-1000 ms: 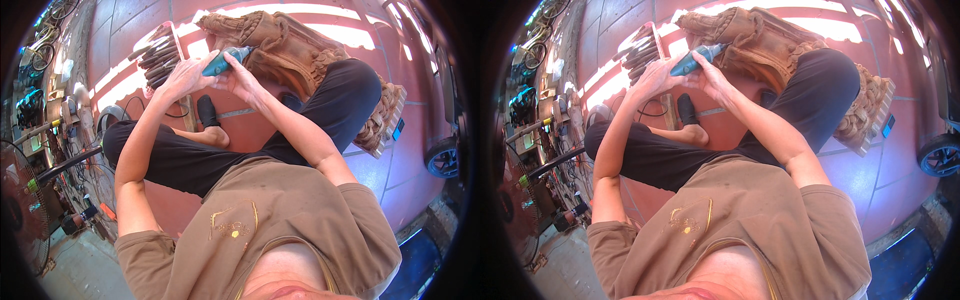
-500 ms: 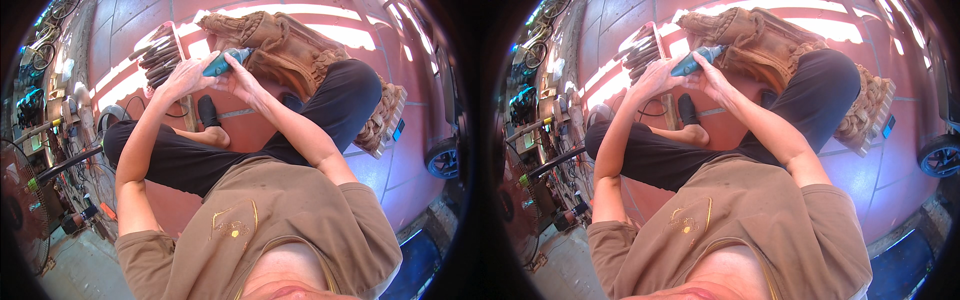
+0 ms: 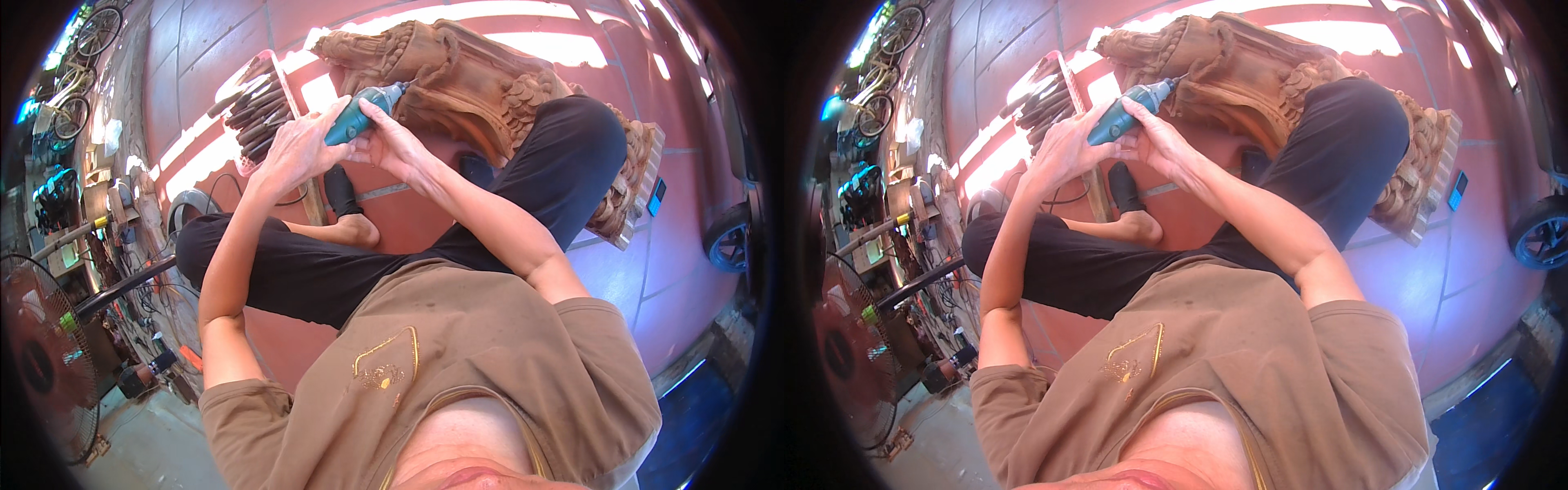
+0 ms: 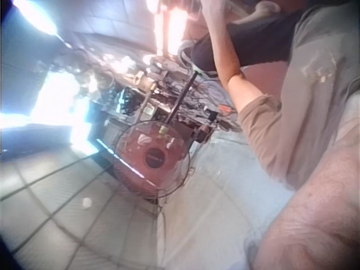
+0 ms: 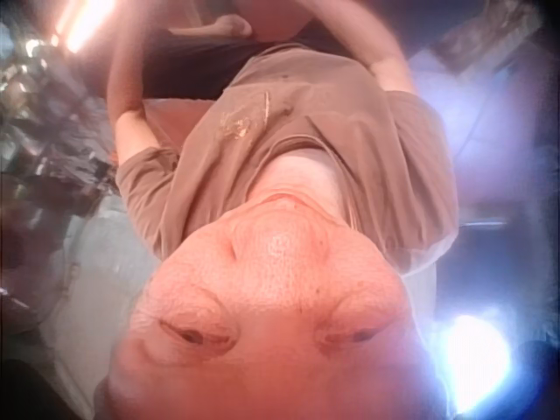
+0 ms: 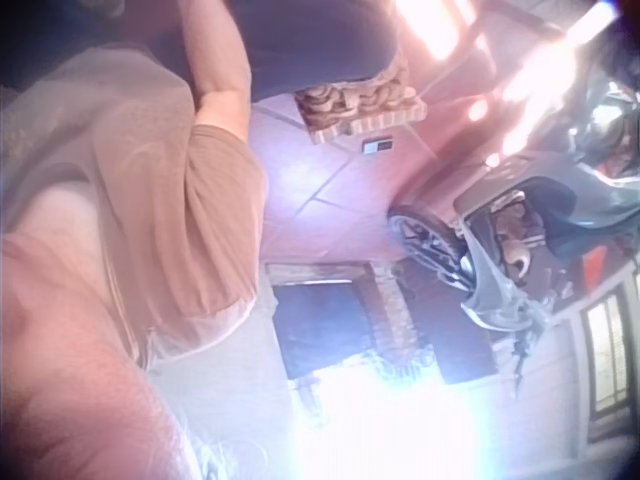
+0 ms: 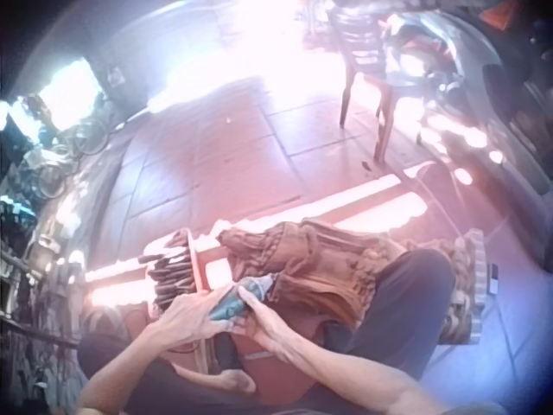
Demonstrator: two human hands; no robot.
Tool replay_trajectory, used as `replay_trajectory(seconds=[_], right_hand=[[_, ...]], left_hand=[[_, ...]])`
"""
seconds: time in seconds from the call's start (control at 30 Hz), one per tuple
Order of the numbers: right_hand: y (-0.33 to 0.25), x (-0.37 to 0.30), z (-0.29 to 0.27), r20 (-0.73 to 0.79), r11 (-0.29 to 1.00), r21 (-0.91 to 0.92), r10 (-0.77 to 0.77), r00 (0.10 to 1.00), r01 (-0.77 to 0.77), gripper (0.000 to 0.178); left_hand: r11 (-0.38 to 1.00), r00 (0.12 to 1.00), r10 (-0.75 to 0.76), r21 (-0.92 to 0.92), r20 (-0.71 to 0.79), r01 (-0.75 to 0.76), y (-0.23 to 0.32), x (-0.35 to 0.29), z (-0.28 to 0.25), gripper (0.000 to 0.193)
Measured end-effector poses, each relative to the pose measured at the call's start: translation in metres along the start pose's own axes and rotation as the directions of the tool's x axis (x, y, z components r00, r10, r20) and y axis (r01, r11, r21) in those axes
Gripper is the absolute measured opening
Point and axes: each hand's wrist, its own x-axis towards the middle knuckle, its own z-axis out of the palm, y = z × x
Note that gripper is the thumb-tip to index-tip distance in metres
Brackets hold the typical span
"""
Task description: The person uses a handheld rotary tool to carve details into a wooden sculpture. They hold the tool with both hands and work on the upper section of the piece while sitting cross-legged on the floor.
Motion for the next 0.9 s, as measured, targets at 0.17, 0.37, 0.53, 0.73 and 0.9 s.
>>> replay_trajectory(seconds=[0.17,0.37,0.53,0.73,0.9], right_hand=[[-0.009,-0.008,0.002,-0.001,0.999,0.016,-0.038,0.999,0.038,0.04],[-0.017,-0.003,0.002,0.01,0.994,0.07,-0.086,0.996,0.085,0.041],[-0.022,-0.004,0.003,-0.003,0.986,0.112,-0.125,0.992,0.124,0.042],[-0.036,0.004,0.004,0.018,0.976,0.114,-0.191,0.982,0.187,0.044],[-0.041,0.009,0.004,-0.018,0.977,0.099,-0.187,0.982,0.187,0.045]], left_hand=[[0.999,0.999,-0.033,0.002,-0.022,0.033,0.017,0.002,-0.006,0.075],[0.999,0.996,0.021,0.051,-0.084,-0.017,0.018,0.016,-0.002,0.072],[0.995,1.0,0.014,0.095,-0.018,-0.012,0.031,0.028,-0.013,0.073],[0.993,0.996,0.085,0.089,-0.04,-0.081,0.028,0.048,-0.023,0.071],[0.992,0.995,0.101,0.077,-0.013,-0.1,0.023,0.061,-0.028,0.071]])
